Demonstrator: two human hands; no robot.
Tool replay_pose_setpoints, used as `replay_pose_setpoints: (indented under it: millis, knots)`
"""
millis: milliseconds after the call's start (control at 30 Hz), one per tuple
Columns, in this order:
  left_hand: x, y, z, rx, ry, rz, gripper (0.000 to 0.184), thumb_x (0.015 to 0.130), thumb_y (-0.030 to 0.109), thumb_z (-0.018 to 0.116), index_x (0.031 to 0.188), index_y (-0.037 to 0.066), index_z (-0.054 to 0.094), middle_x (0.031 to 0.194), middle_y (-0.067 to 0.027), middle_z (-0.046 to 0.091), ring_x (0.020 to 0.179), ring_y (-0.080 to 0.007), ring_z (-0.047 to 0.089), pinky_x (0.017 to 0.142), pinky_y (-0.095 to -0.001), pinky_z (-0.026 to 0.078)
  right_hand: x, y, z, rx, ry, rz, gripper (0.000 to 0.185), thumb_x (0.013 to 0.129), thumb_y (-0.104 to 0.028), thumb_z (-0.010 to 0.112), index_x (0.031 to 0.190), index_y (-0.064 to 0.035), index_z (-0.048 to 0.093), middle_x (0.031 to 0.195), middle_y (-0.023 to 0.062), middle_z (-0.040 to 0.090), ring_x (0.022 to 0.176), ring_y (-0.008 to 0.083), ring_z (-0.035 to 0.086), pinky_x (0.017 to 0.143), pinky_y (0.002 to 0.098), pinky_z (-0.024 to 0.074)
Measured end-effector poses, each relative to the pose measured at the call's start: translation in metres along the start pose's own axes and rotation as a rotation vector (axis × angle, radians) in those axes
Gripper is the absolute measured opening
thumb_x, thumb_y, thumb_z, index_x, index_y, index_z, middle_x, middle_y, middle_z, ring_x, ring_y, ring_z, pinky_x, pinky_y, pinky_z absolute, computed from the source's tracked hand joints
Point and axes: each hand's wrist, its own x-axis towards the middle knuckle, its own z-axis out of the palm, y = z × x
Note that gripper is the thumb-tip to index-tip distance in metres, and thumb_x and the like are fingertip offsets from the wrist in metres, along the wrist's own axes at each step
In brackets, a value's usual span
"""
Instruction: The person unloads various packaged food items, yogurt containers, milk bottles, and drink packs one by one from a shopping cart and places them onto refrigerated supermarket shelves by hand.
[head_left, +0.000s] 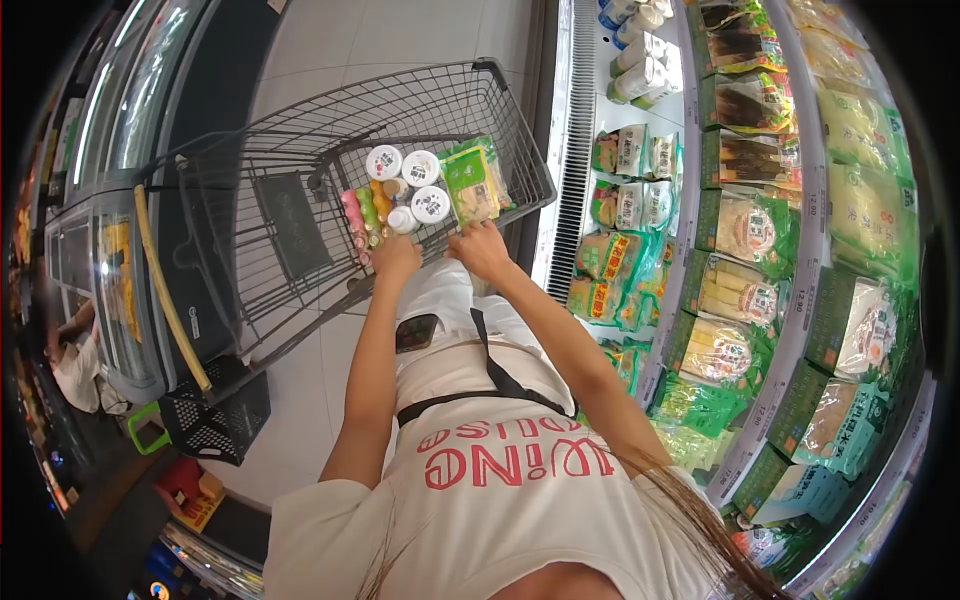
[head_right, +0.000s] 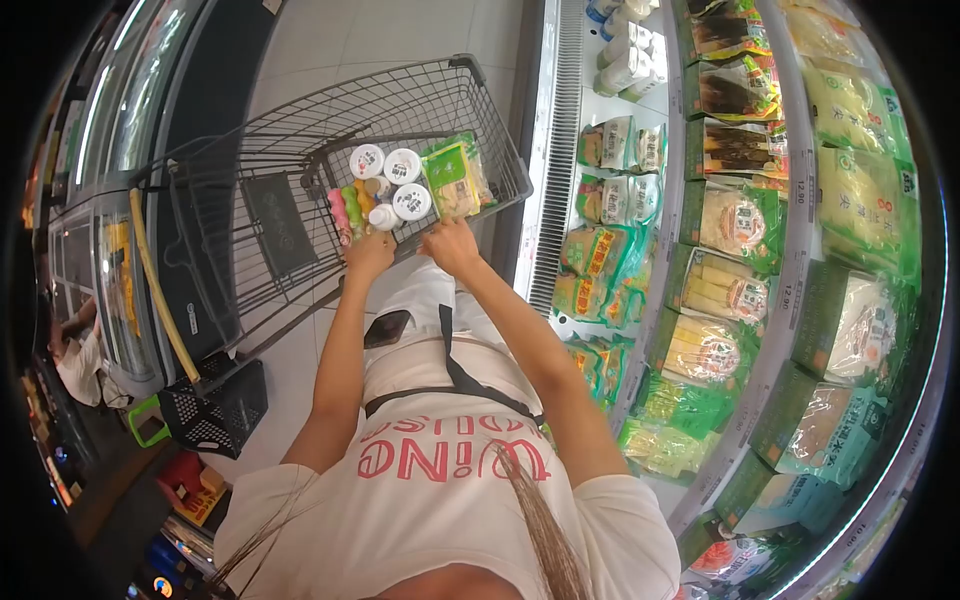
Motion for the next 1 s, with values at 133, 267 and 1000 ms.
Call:
replay_pose_setpoints:
  millis: [133,267,1000]
  knots:
    - [0.107,0.007,0.066,-0.809,-0.164,-0.087,0.024,0.083,0.02,0.059,0.102,0.007,0.067,0.1,-0.0153,0.068,0.092,-0.0298,0.065,0.077,-0.0414,0.05,0.037,0.017,-0.023,0.365,-0.247,0.226,0.021,0.079,-0.029,0.069,0.084,-0.0084,0.067,0.076,0.0141,0.067,0.075,0.0327,0.065,0.07,0.0428,0.0491]
    - [0.186,0.019,0.138,-1.165,-0.321,-0.591,0.03,0.085,0.018,0.059,0.113,0.008,0.061,0.107,-0.0095,0.063,0.097,-0.0255,0.059,0.082,-0.0418,0.047,0.056,0.069,0.019,0.573,0.043,0.575,0.021,0.08,-0.02,0.065,0.095,-0.0045,0.066,0.082,0.017,0.068,0.078,0.0339,0.067,0.072,0.041,0.0514]
    - [0.246,0.07,0.113,-1.773,-0.288,-0.289,0.033,0.085,0.003,0.063,0.116,0.0,0.055,0.107,-0.0133,0.063,0.098,-0.0241,0.062,0.084,-0.0377,0.05,0.093,0.175,0.082,0.789,-0.061,1.167,0.061,0.084,-0.035,0.059,0.128,0.0056,0.044,0.11,0.0314,0.061,0.107,0.0436,0.059,0.09,0.0423,0.0465]
